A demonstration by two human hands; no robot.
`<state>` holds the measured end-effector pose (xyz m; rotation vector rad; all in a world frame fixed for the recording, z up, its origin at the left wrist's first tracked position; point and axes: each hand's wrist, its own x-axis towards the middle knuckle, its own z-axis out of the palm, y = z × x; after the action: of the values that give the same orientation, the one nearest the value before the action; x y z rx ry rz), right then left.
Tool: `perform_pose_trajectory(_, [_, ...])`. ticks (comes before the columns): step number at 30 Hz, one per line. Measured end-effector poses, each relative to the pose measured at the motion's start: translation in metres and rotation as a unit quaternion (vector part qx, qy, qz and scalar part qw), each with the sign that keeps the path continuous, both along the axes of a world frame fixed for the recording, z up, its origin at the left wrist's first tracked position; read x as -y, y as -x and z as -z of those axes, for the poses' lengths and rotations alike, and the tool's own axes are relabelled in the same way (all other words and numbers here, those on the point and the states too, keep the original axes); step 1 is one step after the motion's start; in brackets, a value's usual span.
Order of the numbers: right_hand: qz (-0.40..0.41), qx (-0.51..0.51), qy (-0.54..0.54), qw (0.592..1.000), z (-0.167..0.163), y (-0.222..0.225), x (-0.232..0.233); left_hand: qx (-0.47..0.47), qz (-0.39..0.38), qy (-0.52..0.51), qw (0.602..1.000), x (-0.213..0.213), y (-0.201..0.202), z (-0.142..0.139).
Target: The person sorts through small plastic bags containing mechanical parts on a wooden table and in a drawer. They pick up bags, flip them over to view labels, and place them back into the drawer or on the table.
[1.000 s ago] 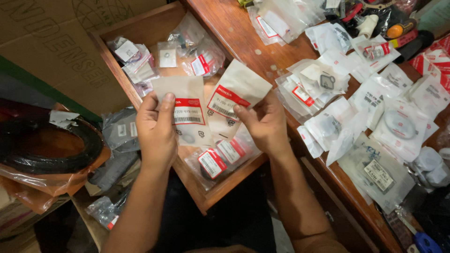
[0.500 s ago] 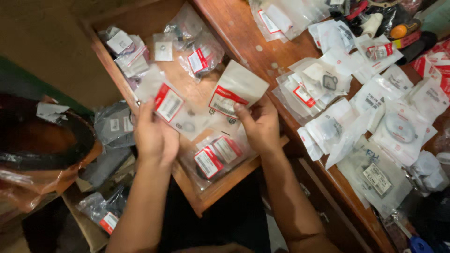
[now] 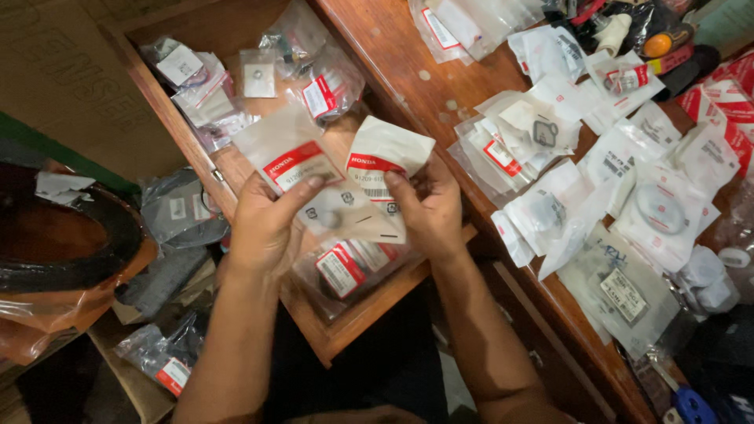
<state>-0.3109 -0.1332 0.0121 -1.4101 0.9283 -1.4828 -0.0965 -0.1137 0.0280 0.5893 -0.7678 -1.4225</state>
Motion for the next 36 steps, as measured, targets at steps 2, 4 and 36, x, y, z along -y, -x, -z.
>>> perform_pose_trajectory(2, [-0.001,0.013,0.006,1.0,-0.001,-0.001,-0.002,0.035,0.002,0.013,0.999,0.003,-0.002,0.003])
perform_pose_trajectory(4, [0.0,0.033,0.01,0.999,-0.002,0.0,-0.003,0.021,0.021,0.024,0.999,0.006,-0.001,0.005])
perform_pose_trajectory(36, [-0.086,0.037,-0.015,0.995,-0.001,0.003,0.0,0.158,-0.021,0.034,0.987,0.002,0.005,0.001])
